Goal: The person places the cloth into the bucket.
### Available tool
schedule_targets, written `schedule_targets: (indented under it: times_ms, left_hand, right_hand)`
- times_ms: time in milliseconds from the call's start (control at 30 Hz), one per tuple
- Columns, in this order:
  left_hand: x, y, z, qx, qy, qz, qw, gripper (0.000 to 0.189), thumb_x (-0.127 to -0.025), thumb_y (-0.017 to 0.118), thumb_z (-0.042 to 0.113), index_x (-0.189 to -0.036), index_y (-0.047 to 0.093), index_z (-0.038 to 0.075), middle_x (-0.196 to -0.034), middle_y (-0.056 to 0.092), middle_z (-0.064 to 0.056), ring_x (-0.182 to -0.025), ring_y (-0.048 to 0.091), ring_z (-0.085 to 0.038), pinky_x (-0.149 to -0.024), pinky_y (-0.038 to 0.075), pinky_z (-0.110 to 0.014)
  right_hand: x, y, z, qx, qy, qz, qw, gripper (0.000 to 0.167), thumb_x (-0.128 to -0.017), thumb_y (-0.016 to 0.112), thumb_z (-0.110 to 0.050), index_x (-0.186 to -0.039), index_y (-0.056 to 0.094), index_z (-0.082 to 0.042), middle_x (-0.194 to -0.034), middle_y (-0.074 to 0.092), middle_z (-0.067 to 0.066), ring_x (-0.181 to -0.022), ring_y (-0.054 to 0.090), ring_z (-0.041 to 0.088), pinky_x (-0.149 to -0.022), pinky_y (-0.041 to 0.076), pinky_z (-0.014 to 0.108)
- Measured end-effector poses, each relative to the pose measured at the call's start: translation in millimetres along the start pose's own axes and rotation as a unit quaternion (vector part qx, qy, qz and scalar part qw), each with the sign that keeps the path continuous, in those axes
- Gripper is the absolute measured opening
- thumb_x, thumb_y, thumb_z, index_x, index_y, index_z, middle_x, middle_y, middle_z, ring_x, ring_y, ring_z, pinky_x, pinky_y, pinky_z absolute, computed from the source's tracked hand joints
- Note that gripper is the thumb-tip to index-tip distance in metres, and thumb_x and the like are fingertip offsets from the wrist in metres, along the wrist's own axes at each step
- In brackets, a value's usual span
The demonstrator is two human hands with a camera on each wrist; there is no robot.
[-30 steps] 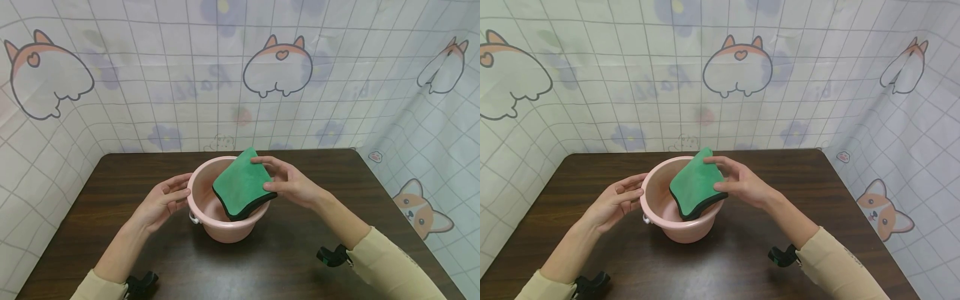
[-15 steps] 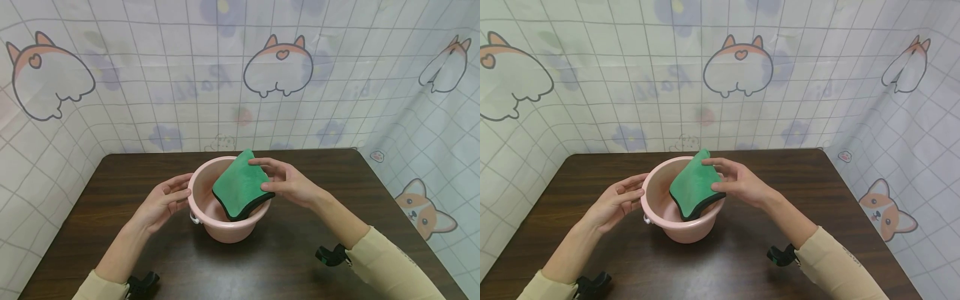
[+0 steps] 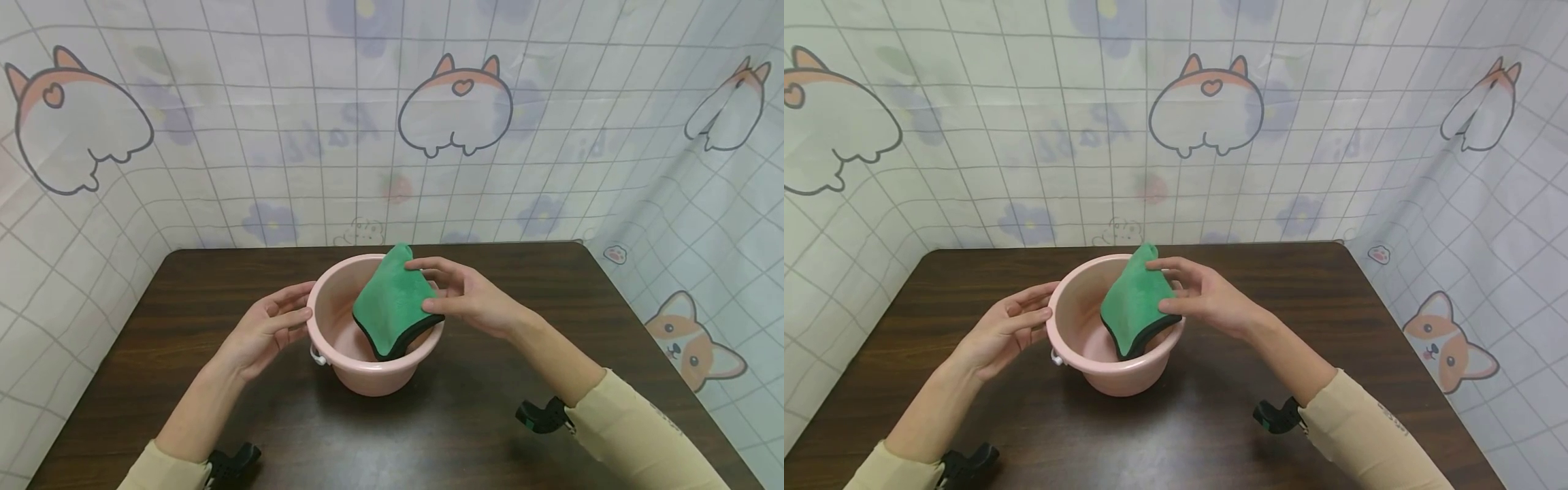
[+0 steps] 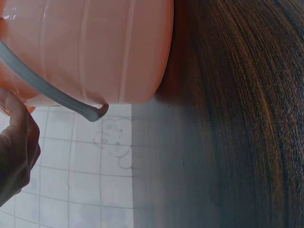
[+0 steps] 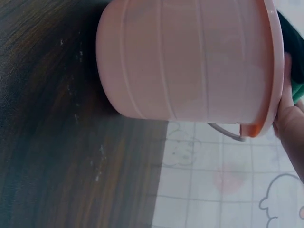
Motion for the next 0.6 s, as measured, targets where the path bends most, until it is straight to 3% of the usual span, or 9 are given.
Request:
schedule_targets:
  times_ms: [233,433,600]
  left_hand:
    - [1.2,1.2,0.0,0.002,0.001,0.001,1.0000,0.052,-0.099,0.063,-0.004,-0.148,0.044,-0.007,-0.130,0.061,-0.010,-0.109,0.065,-0.019,-0.089,0.058,-0.033]
    - [1.6,1.9,1.7,-0.008,-0.003,0.004,1.0000,0.054,-0.099,0.065,-0.003,-0.148,0.044,-0.007,-0.131,0.060,-0.011,-0.111,0.065,-0.020,-0.090,0.058,-0.034]
    - [2.6,2.2,5.5,-0.019,-0.005,0.006,0.9998,0.055,-0.098,0.066,-0.003,-0.148,0.044,-0.008,-0.131,0.058,-0.012,-0.110,0.064,-0.019,-0.091,0.058,-0.033]
  right_hand:
    - [0.3,8,-5,0.097,0.025,0.020,0.9948,0.064,-0.095,0.074,-0.006,-0.152,0.047,-0.012,-0.152,0.045,0.010,-0.115,0.064,0.033,-0.090,0.057,0.039]
    - [2.3,20,-11,0.242,0.023,0.028,0.9697,0.059,-0.095,0.076,-0.016,-0.149,0.053,-0.017,-0.155,0.043,0.005,-0.102,0.071,0.024,-0.081,0.059,0.038]
    - [2.1,26,-13,0.287,0.007,0.032,0.9574,0.055,-0.094,0.077,-0.015,-0.145,0.057,-0.016,-0.146,0.053,0.006,-0.103,0.072,0.018,-0.083,0.060,0.037]
Point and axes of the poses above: each hand's wrist, its own x-axis away from the middle knuckle, its own y-axis out of the palm, z = x × y, the point moved 4 cm from there along -x, towards the middle knuckle
